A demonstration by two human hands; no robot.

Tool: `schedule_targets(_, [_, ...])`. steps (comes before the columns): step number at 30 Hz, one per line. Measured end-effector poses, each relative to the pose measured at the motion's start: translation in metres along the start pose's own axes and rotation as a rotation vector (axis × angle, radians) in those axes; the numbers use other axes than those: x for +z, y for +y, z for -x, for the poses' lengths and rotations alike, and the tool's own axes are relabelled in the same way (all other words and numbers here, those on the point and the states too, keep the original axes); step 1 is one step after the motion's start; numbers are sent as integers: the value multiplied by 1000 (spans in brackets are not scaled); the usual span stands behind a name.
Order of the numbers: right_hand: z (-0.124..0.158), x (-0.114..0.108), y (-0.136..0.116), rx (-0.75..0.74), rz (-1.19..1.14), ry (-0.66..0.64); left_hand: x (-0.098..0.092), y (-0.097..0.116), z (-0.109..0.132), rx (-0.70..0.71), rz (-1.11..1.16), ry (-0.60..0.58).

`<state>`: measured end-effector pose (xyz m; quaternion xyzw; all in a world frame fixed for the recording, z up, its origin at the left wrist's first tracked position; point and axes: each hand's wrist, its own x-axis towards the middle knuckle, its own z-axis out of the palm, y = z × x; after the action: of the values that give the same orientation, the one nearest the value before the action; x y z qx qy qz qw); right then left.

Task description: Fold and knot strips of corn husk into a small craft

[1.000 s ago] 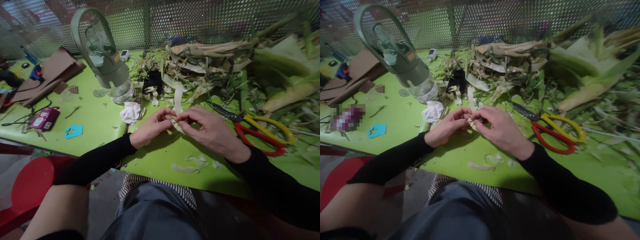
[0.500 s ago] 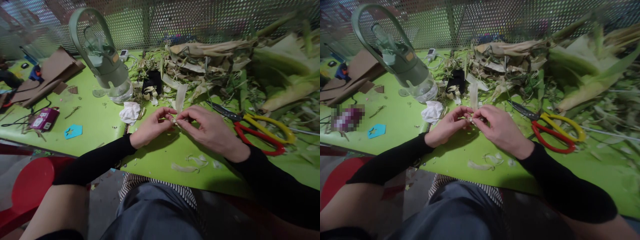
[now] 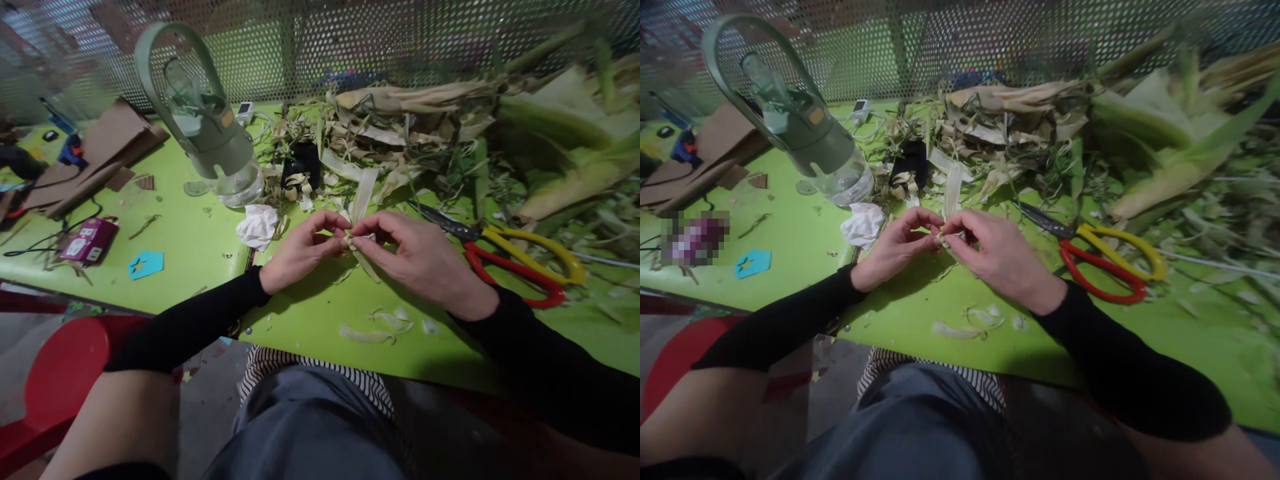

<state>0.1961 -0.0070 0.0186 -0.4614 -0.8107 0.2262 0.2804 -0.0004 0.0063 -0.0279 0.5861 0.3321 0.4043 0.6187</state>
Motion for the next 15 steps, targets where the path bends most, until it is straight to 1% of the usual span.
schedule_targets(5, [1,2,1,65,-94,64,2,-1,0,23,-49,-18])
schedule_targets(9, [3,4,3,81,-170,95,5,0,2,52,-86,5])
schedule_targets(12, [4,5,4,101,-178,116,6,1,3,70,-93,35])
schedule_targets(15, [4,5,1,106,-159,117,7,1,3,111,-139,35])
